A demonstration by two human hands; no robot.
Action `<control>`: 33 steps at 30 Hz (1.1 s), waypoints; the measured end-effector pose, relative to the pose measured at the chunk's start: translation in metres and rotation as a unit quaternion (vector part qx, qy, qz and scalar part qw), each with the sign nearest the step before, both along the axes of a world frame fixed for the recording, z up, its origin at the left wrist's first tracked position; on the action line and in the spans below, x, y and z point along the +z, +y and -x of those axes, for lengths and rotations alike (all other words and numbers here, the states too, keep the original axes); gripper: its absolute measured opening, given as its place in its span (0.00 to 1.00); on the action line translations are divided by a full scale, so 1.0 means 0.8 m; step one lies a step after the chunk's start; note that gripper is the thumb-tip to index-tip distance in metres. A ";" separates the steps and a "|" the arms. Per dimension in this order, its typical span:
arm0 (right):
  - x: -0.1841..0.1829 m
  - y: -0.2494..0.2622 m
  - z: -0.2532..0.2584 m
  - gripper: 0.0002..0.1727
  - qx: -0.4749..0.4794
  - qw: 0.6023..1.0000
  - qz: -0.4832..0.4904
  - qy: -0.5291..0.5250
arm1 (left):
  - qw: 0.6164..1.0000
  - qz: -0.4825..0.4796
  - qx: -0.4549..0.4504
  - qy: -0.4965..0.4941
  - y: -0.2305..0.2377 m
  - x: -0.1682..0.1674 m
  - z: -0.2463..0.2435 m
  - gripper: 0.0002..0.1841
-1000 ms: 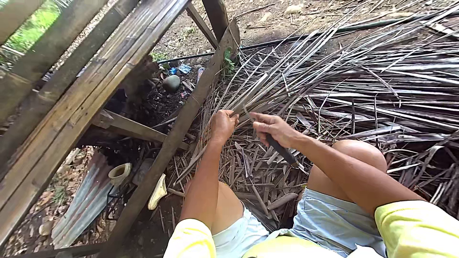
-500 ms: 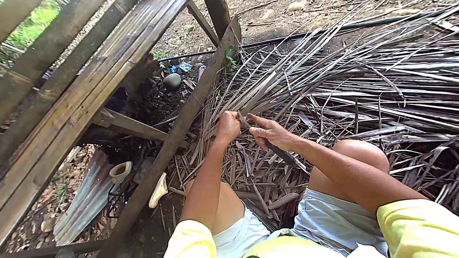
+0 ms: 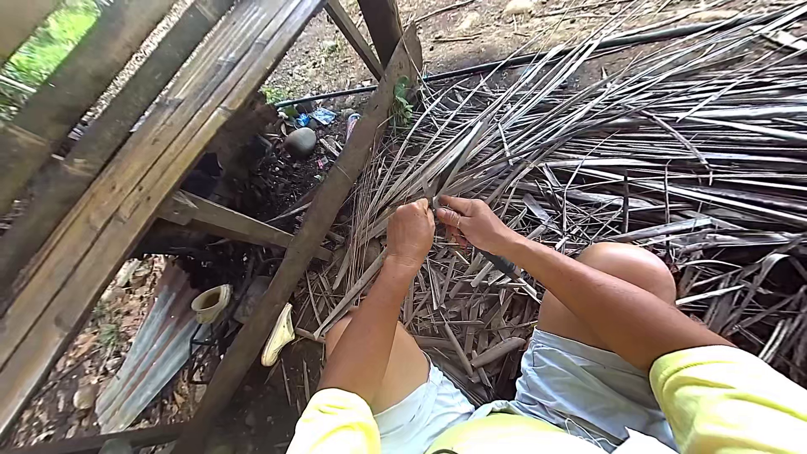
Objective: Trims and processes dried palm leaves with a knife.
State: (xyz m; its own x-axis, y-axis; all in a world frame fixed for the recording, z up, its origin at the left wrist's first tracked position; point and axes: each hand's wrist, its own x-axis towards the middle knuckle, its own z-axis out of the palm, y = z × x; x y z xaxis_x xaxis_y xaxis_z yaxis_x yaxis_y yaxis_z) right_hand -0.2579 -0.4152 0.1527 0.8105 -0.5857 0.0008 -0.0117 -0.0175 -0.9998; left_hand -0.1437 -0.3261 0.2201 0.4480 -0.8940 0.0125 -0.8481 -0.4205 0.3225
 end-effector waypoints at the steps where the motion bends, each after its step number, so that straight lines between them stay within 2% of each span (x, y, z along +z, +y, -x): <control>1: -0.003 0.000 -0.001 0.20 -0.017 0.998 0.056 0.015 | 1.000 -0.006 -0.001 -0.009 0.000 0.000 0.002 0.13; 3: -0.007 -0.001 -0.003 0.18 -0.033 0.994 0.101 0.028 | 1.000 -0.019 -0.001 -0.016 -0.003 0.000 0.003 0.13; 6: 0.000 0.002 0.003 0.24 0.018 1.000 -0.007 0.011 | 0.999 -0.027 0.016 0.001 -0.008 0.003 -0.009 0.13; 8: -0.001 0.004 0.004 0.26 0.056 0.995 -0.087 -0.018 | 1.000 0.000 0.017 0.020 -0.008 0.002 -0.021 0.12; 10: -0.007 0.001 0.005 0.27 0.058 0.992 -0.111 -0.025 | 1.000 0.011 0.000 0.022 -0.005 -0.002 -0.023 0.12; 12: -0.009 -0.004 0.003 0.23 0.019 0.998 -0.065 -0.001 | 1.000 -0.008 -0.018 0.008 -0.002 -0.004 -0.015 0.12; 13: -0.010 -0.007 0.002 0.19 -0.002 0.999 0.005 0.032 | 1.000 -0.016 -0.021 -0.002 -0.002 -0.004 -0.009 0.12; 16: -0.004 -0.010 0.003 0.21 -0.032 0.972 0.193 0.133 | 0.999 -0.032 -0.010 -0.017 -0.002 0.000 0.004 0.13; 18: -0.007 -0.014 0.001 0.21 -0.053 0.964 0.215 0.146 | 0.998 -0.041 -0.001 -0.039 -0.003 0.002 0.010 0.13; 21: -0.009 -0.041 0.004 0.20 -0.106 0.982 0.116 0.109 | 0.997 -0.048 0.002 -0.053 0.003 0.009 0.015 0.13; 23: -0.008 -0.068 0.013 0.17 -0.144 0.987 0.027 0.063 | 0.998 -0.010 -0.021 -0.050 0.013 0.009 0.012 0.13; 25: -0.010 -0.092 0.023 0.16 -0.203 0.978 -0.028 0.032 | 0.999 -0.029 -0.004 -0.026 0.010 0.013 0.007 0.14; 26: -0.010 -0.100 0.028 0.20 -0.238 0.970 -0.049 0.021 | 0.999 -0.038 0.001 -0.017 0.010 0.014 0.004 0.14; 29: -0.012 -0.117 0.040 0.24 -0.342 0.937 -0.071 0.013 | 0.998 -0.057 0.015 -0.007 0.011 0.015 -0.008 0.14; 30: -0.012 -0.115 0.043 0.24 -0.350 0.935 -0.058 0.005 | 0.998 -0.062 0.021 0.001 0.011 0.015 -0.013 0.14; 33: 0.003 -0.077 0.040 0.26 -0.255 0.967 -0.005 0.002 | 0.996 -0.060 0.037 0.051 0.005 0.009 -0.026 0.14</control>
State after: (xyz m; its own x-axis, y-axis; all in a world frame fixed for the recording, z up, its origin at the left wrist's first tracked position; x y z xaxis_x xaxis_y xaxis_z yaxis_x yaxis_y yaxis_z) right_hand -0.2901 -0.4767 0.1553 0.4164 -0.9091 -0.0100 -0.0210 0.0014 -0.9998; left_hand -0.1228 -0.3219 0.2276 0.5068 -0.8505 -0.1407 -0.7785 -0.5217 0.3489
